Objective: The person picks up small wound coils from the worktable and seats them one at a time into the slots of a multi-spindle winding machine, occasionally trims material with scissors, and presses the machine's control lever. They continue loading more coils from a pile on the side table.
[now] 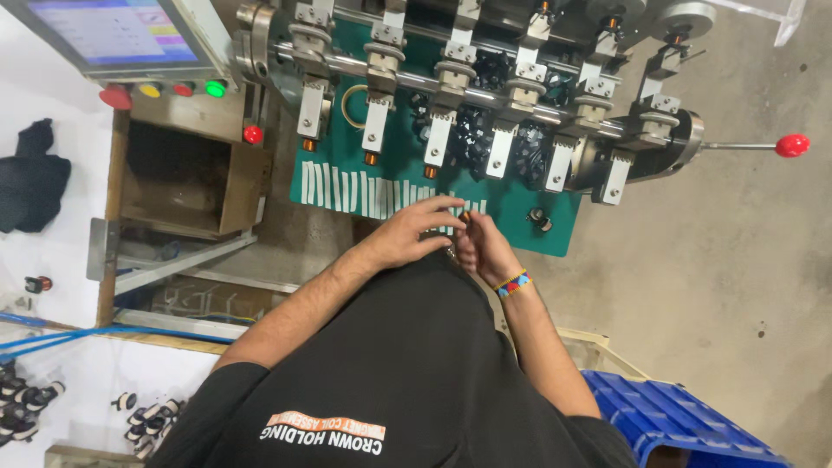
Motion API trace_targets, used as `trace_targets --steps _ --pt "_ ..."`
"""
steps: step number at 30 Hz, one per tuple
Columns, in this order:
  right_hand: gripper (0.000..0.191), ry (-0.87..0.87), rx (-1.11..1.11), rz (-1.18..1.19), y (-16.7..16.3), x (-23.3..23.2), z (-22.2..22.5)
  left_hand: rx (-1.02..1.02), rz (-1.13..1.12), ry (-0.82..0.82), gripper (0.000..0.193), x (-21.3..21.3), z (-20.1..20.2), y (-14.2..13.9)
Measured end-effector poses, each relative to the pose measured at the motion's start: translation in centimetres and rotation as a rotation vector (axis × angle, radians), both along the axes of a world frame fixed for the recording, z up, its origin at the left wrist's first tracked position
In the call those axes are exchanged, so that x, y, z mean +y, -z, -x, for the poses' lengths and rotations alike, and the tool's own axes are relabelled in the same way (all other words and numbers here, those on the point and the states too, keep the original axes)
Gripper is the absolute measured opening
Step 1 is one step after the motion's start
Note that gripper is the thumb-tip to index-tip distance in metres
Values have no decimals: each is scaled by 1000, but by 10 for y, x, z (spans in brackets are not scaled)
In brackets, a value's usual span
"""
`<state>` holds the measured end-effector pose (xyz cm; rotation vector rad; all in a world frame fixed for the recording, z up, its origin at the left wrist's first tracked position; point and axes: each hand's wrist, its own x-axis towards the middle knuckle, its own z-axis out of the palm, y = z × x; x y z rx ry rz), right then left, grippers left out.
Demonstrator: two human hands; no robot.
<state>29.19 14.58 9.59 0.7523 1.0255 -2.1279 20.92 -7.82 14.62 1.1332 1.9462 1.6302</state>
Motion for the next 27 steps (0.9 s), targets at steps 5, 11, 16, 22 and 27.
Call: trace_targets --steps 5,11,16,22,27 --pt "50 -120 -5 240 -23 -11 -10 -229 -20 219 36 -5 28 4" --pt "57 14 181 -497 -43 -28 -18 -601 -96 -81 36 16 22 15" --pt "21 -347 820 -1406 -81 -20 -41 -201 216 -103 38 25 18 9" --pt "19 -183 875 -1281 -68 36 -16 -330 82 97 32 42 -6 5" --pt "30 -51 535 -443 -42 45 -40 -593 -189 -178 29 79 -24 23"
